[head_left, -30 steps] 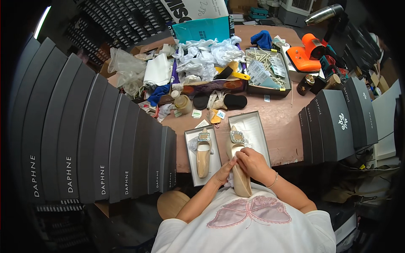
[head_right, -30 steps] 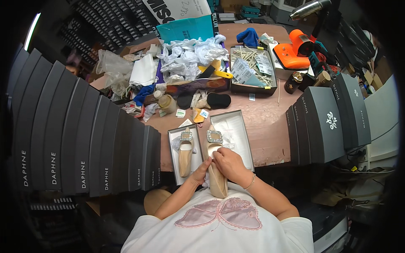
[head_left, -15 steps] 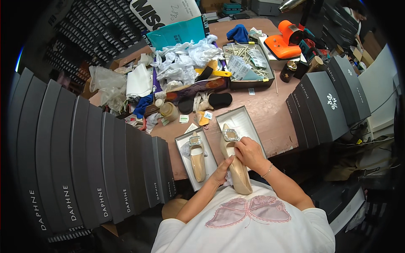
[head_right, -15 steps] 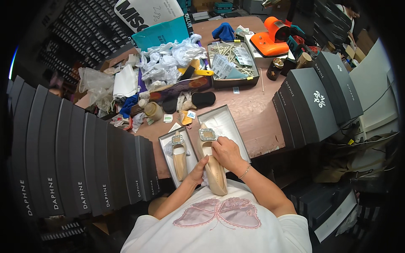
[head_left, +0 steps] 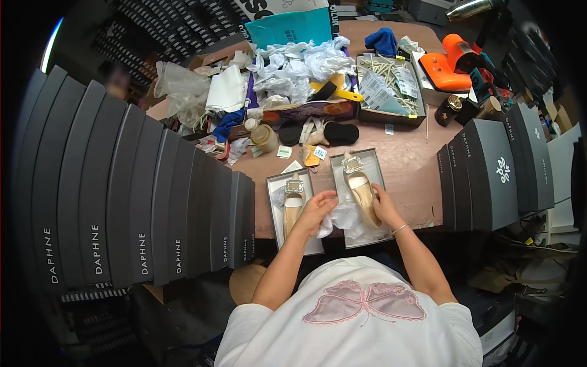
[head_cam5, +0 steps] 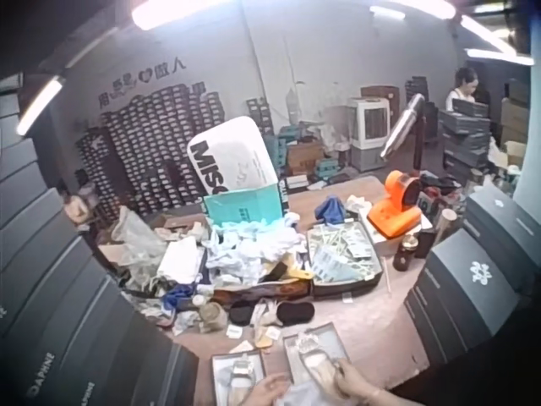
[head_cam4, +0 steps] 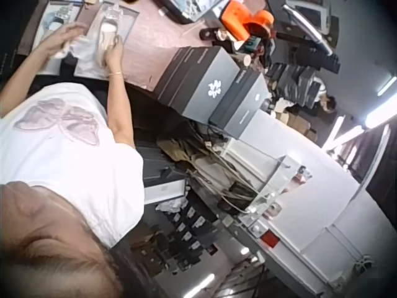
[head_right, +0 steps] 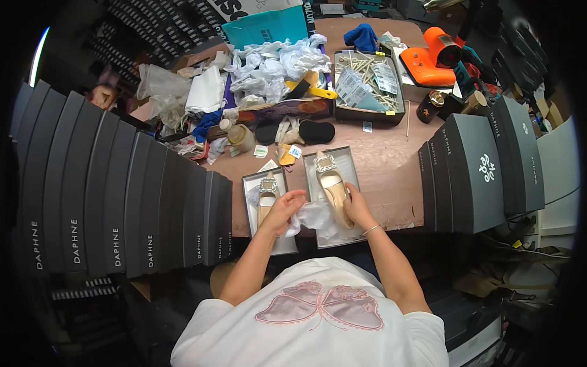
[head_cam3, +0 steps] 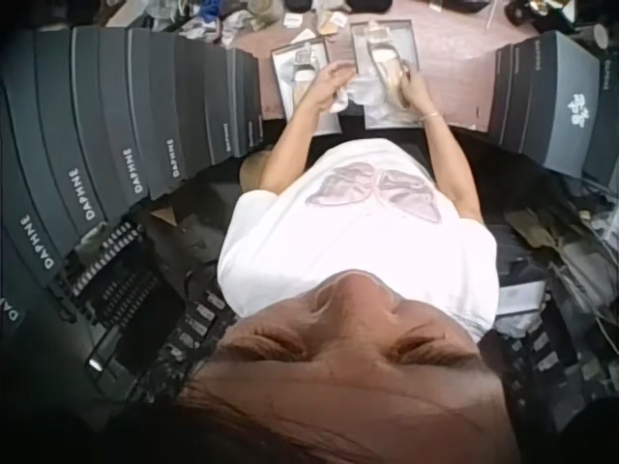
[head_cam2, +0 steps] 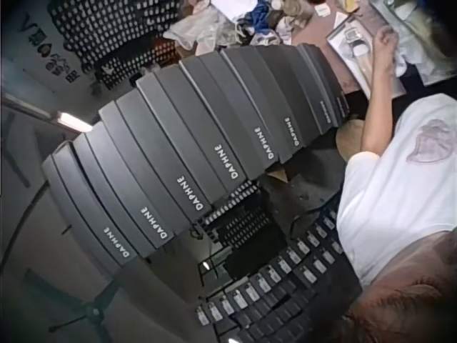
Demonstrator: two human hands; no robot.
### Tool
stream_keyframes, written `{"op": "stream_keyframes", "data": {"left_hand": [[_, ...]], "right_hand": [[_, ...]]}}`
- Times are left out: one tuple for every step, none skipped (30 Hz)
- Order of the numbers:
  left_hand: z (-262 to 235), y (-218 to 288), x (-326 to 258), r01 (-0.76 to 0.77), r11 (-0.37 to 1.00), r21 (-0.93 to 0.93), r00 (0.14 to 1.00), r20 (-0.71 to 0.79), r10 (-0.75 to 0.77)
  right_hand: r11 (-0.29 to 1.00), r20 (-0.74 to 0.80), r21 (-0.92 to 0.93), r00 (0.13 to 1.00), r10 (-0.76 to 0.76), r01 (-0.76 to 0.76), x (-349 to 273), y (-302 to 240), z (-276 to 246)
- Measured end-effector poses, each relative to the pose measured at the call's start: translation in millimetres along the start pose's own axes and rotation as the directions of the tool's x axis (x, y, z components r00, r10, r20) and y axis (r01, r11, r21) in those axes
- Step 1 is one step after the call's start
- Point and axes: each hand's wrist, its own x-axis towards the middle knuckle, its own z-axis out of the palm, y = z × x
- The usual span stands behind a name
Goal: Packing pairs of shoes into boxes with tissue paper and silica gel/instruction cards.
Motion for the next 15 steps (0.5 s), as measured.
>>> {"op": "stream_keyframes", "data": {"left_hand": [[-3,2,-8,-0.033,0.998,0.049,0.999,-0.006,0.034],[-7,2,-17,-0.063,0.994,0.09,0.998,-0.021,0.065],[-9,6,-23,-0.067,0.998,0.023,0.998,-0.006,0.067],[-10,8,-29,-0.061,0.998,0.034,0.998,0.027,0.06],[-9,14,-35,-0.065,0.997,0.05,0.996,0.063,0.062],[-6,19,-41,-0.064,0.996,0.066,0.993,0.102,0.057],[1,28,-46,-0.069,0.99,0.121,0.983,0.18,0.046],[5,32,-49,-0.113,0.969,0.22,0.965,0.255,0.054],[7,36,-51,-0.171,0.936,0.309,0.944,0.323,0.066],[10,41,-55,-0.233,0.89,0.391,0.918,0.391,0.068],[18,68,-74,-0.36,0.61,0.706,0.92,0.376,0.109],[6,68,-75,-0.372,0.464,0.804,0.926,0.354,0.129],[-12,62,-71,-0.364,0.304,0.88,0.931,0.333,0.151],[-18,62,-71,-0.342,0.143,0.929,0.933,0.316,0.172],[-21,64,-72,-0.309,0.139,0.941,0.937,0.276,0.216]], "right_hand": [[0.99,-0.046,-0.085,0.992,-0.115,0.111,0,14,5],[0.961,-0.068,-0.173,0.971,-0.23,0.215,-2,22,11],[0.898,-0.114,-0.397,0.961,-0.254,0.19,-9,7,11],[0.884,-0.061,-0.352,0.935,-0.349,0.307,-17,-7,7],[0.854,-0.018,-0.301,0.893,-0.451,0.425,-28,-44,-4],[0.813,0.016,-0.243,0.84,-0.542,0.529,-38,-75,-11],[0.837,0.179,-0.129,0.843,-0.507,0.531,-44,-101,-11],[0.855,0.343,-0.018,0.806,-0.482,0.518,-46,-127,-12],[0.867,0.504,0.085,0.729,-0.463,0.491,-44,-142,-12],[0.88,0.5,0.064,0.748,-0.437,0.471,-41,-139,-12],[0.889,0.501,0.049,0.759,-0.416,0.455,-36,-139,-9],[0.898,0.502,0.034,0.77,-0.394,0.438,-33,-140,-7],[0.949,0.537,0.011,0.799,-0.271,0.314,-37,-139,-13],[0.943,0.515,-0.014,0.811,-0.279,0.333,-43,-142,-13],[0.935,0.491,-0.039,0.822,-0.288,0.351,-49,-142,-12]]}}
